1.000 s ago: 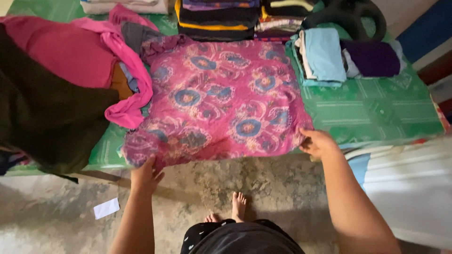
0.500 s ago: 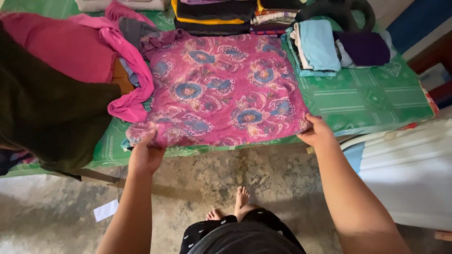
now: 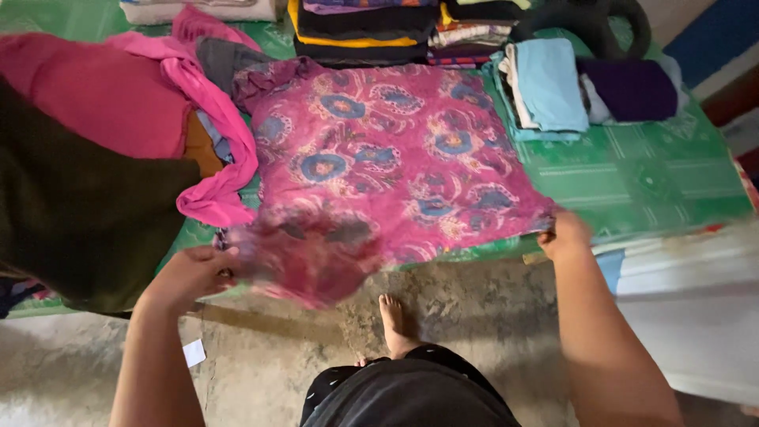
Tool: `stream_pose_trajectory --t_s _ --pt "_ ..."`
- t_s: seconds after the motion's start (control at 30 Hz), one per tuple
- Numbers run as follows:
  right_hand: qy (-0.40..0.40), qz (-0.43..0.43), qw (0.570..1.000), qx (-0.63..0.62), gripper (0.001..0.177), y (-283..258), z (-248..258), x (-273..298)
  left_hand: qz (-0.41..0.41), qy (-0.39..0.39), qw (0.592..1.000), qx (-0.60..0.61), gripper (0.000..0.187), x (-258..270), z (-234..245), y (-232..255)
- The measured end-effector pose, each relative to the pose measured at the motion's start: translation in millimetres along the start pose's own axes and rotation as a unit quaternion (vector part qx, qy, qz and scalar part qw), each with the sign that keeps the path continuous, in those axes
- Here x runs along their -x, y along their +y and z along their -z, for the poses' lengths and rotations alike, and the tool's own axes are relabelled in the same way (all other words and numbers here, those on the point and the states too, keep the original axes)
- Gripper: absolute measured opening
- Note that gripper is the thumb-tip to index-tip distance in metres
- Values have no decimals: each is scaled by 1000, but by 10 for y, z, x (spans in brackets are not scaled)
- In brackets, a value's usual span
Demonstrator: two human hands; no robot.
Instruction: Folding various items of laundry and stacking them on a patterned table.
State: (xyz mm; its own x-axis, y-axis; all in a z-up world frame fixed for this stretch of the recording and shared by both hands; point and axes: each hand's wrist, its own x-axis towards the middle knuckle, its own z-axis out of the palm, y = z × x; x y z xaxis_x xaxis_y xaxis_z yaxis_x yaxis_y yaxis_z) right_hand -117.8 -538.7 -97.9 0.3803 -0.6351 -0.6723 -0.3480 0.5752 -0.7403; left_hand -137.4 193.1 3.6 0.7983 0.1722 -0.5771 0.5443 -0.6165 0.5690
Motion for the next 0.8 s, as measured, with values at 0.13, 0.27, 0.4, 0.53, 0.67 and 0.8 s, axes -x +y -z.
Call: stream_pose_trajectory --t_s 0.13,0.27,0.4,0.53,0.67,0.8 --pt "-26 -16 999 41 19 -148 -221 39 -24 -118 947 297 54 -37 -59 318" --pt "-128 -38 989 59 15 -142 -483 -83 29 -116 993 -16 43 -129 -485 534" --pt "-51 -13 993 103 16 -69 -604 269 -79 -39 991 -106 43 -328 -813 292" --pt "-47 12 994 98 16 105 -606 385 -76 55 991 -100 51 -241 -909 131" --pt "-22 54 995 83 21 280 -365 218 -99 255 954 -121 73 76 -1158 70" --pt "10 43 998 42 25 466 -105 193 -106 427 898 20 96 15 -1505 -284"
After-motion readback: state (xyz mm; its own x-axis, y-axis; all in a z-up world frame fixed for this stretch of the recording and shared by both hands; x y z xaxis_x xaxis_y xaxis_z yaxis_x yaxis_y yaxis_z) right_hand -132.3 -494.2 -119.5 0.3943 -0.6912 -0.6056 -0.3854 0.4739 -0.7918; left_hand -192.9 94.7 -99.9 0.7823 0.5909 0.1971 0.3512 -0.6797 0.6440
